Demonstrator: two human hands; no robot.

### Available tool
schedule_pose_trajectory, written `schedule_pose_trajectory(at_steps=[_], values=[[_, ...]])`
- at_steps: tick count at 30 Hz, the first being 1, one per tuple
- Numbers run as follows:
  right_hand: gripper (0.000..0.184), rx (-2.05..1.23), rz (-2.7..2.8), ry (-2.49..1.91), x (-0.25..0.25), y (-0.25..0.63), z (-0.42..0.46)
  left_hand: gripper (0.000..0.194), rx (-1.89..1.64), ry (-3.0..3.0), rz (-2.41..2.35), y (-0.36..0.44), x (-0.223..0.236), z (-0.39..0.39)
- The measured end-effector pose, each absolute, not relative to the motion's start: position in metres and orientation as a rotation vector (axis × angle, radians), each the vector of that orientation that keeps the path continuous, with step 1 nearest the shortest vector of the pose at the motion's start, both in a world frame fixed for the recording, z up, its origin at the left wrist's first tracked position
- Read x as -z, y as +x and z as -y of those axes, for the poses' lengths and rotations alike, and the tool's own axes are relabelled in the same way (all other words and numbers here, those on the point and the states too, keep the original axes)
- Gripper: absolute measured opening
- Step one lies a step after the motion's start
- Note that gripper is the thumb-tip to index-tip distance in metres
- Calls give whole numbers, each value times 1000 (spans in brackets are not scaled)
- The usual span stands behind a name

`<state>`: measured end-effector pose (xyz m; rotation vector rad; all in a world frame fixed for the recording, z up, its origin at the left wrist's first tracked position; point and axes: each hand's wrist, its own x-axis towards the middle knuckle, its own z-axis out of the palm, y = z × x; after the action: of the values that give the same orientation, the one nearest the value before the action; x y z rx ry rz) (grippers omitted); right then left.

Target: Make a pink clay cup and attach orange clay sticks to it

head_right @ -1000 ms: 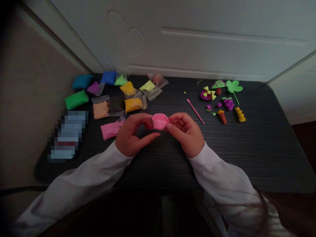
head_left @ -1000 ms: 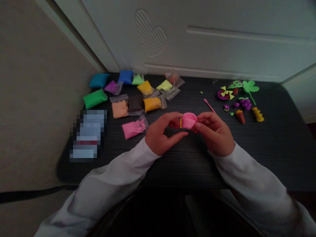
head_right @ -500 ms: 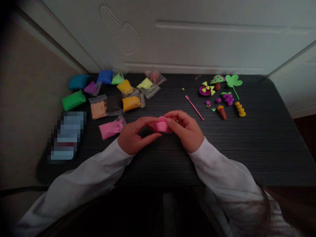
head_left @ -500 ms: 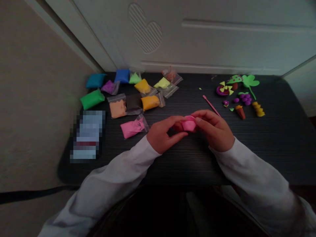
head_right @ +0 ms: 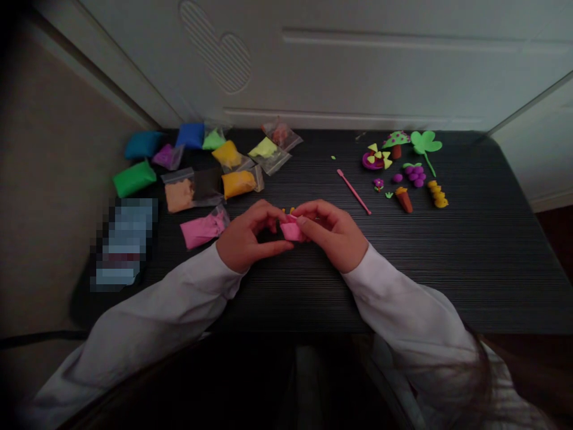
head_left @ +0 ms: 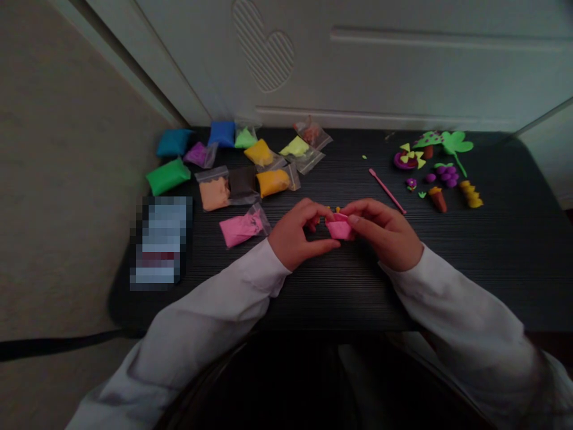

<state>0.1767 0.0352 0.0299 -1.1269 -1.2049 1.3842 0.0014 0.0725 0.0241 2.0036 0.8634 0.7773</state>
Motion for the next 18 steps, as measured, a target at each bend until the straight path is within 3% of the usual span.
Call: schedule_pose_trajectory(at_steps=[18], values=[[11, -1261, 1367, -1307, -39, 175, -35, 13, -886, 2423, -872, 2, -29, -66]])
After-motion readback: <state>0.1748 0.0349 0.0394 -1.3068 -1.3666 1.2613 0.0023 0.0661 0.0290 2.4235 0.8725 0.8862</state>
